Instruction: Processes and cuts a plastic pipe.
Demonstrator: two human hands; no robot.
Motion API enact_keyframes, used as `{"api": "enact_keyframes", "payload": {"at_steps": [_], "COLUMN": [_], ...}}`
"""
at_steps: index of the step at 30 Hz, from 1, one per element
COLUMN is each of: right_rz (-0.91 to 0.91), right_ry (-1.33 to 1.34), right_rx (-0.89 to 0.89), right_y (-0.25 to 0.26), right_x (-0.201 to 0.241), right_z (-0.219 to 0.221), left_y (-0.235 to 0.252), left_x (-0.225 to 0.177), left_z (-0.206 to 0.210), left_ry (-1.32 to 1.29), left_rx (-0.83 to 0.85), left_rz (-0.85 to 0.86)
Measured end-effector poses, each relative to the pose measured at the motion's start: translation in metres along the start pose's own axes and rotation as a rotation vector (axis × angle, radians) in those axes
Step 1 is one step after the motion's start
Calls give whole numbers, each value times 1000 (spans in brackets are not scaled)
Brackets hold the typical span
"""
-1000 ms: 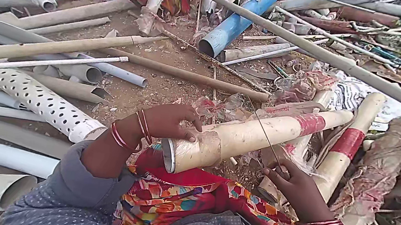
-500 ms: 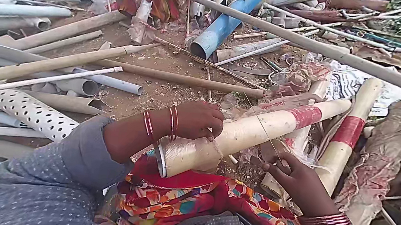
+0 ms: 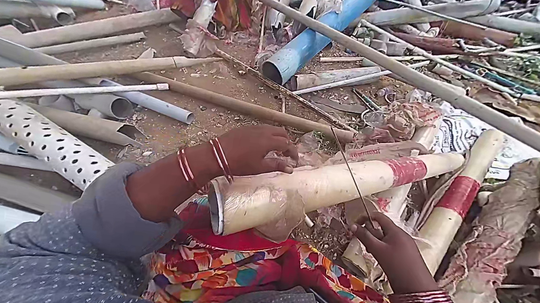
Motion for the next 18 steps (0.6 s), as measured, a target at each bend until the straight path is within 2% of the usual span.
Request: {"api": "enact_keyframes", "payload": {"at_steps": [6, 9, 11, 13, 15, 16, 18], "right_rz": [-25, 6, 40, 26, -75, -163, -358], "right_ry": [167, 243, 318, 376, 420, 445, 481], "right_rx": [1, 23, 44, 25, -37, -85, -175], "right_y": [-3, -4, -8, -15, -22, -27, -27], "right_x": [1, 8, 15, 27, 43, 48, 49], "right_z": [27, 40, 43, 39, 33, 30, 29], "left_y": [-81, -110, -112, -104, -97, -95, -93], "left_x": [32, 43, 55, 64, 70, 72, 78], "left_z": [2, 24, 42, 51, 51, 55, 62], "left_ry": [-211, -687, -1038, -1186, -1145, -1110, -1005], "left_rx": [-337, -613, -708, -666, -482, -320, -44], "left_rz": [-251, -369, -483, -706, -928, -974, -942]}}
Point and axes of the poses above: each hand's wrist, its own y-axis towards the middle knuckle, its own z-axis out of the palm, x = y × z, the point moved 2 cm from there along y, towards the middle knuckle, and after that the axes turned 10 degrees about -z, right-handed, at the moved point
